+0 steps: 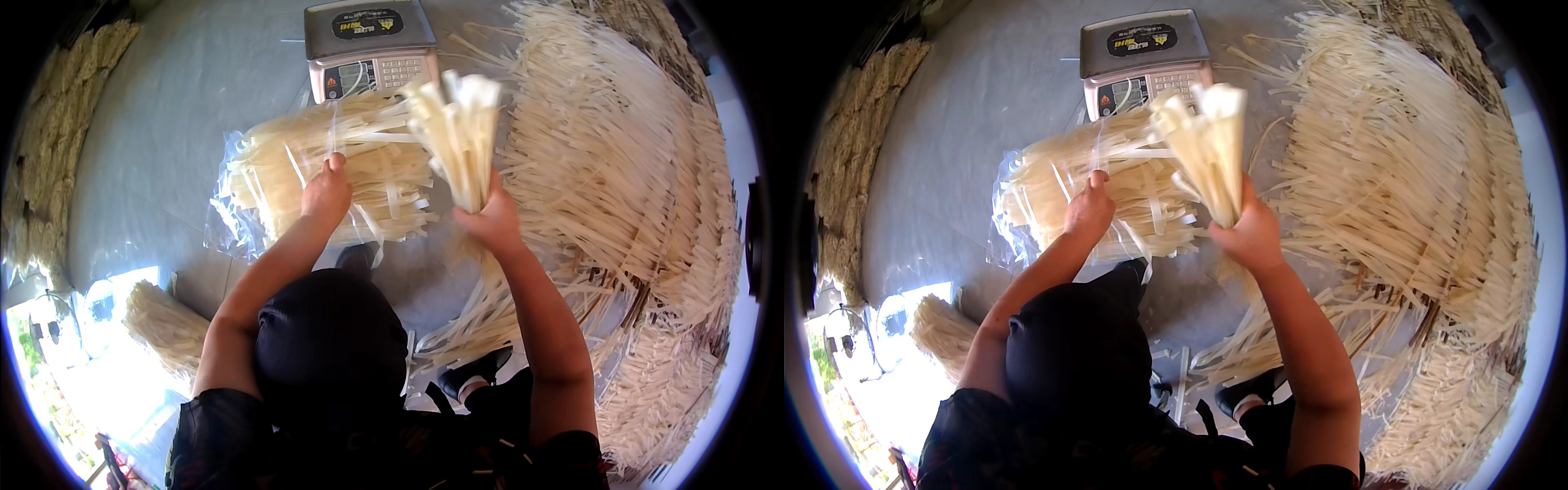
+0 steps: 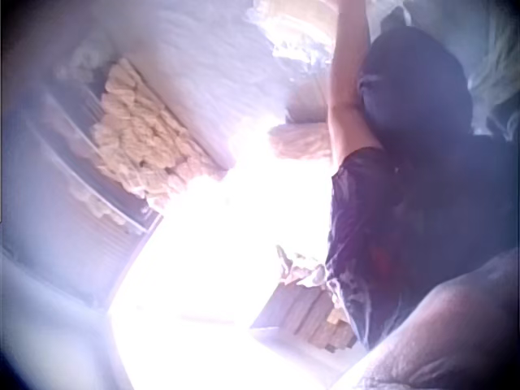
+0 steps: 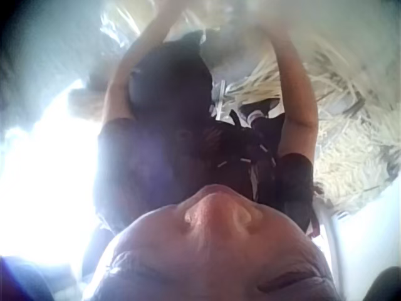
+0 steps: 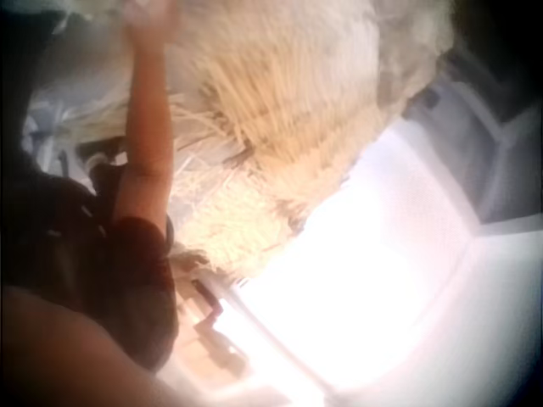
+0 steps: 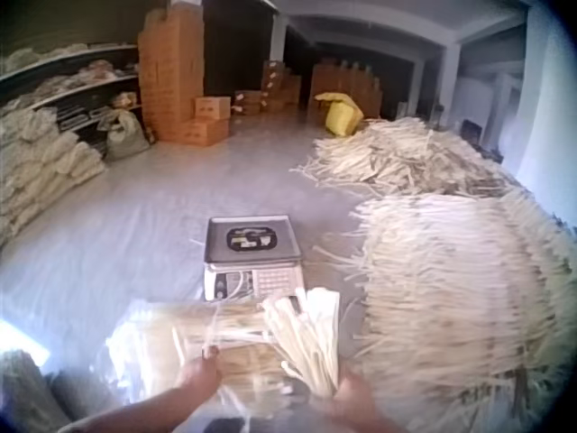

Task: The person prepares bundles of straw strips, weighs them on a scale, and then weaves the strips onto wooden rods.

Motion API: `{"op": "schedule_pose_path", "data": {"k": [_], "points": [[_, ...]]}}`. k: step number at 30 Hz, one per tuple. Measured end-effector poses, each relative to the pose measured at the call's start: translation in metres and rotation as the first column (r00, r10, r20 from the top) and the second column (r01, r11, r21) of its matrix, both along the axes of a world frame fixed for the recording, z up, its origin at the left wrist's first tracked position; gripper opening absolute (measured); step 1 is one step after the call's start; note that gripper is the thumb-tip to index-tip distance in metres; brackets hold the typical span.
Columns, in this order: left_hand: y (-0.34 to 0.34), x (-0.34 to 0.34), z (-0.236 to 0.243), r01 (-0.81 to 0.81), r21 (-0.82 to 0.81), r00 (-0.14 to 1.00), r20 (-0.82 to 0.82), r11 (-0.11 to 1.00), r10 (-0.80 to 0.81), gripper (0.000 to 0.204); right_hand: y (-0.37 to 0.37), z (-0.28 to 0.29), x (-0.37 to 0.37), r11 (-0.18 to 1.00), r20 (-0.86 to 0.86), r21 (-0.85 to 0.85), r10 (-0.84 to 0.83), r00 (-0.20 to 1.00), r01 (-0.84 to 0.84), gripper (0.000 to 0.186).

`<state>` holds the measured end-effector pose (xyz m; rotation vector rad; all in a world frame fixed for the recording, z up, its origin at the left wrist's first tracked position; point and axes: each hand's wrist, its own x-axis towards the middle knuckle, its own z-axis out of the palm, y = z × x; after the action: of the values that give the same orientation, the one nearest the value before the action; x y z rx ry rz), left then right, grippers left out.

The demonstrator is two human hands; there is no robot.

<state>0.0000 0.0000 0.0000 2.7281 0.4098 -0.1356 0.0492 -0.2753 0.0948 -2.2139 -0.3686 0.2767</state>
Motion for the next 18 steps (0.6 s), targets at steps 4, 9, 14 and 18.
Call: {"op": "schedule_pose_path", "data": {"k": [4,9,14,18], "points": [[0.017,-0.016,-0.001,-0.142,-0.22,0.957,0.216,0.965,0.191,0.048,0.027,0.002,0.009,0.926,0.262,-0.347,0.247,0.933,-0.147,0.082],[0.031,-0.028,0.016,-0.386,-0.914,0.836,-0.289,0.124,0.467,0.024,0.042,-0.023,0.009,0.84,0.372,-0.469,0.468,0.802,-0.273,0.083],[0.048,-0.027,0.034,-0.062,-0.842,0.83,-0.342,-0.536,0.441,0.012,0.047,-0.058,0.025,0.666,0.453,-0.725,0.653,0.607,-0.176,0.07],[0.034,-0.025,0.064,-0.22,-0.97,0.893,-0.158,0.103,0.423,0.018,0.061,-0.065,0.03,0.666,0.544,-0.744,0.649,0.531,-0.052,0.067]]}}
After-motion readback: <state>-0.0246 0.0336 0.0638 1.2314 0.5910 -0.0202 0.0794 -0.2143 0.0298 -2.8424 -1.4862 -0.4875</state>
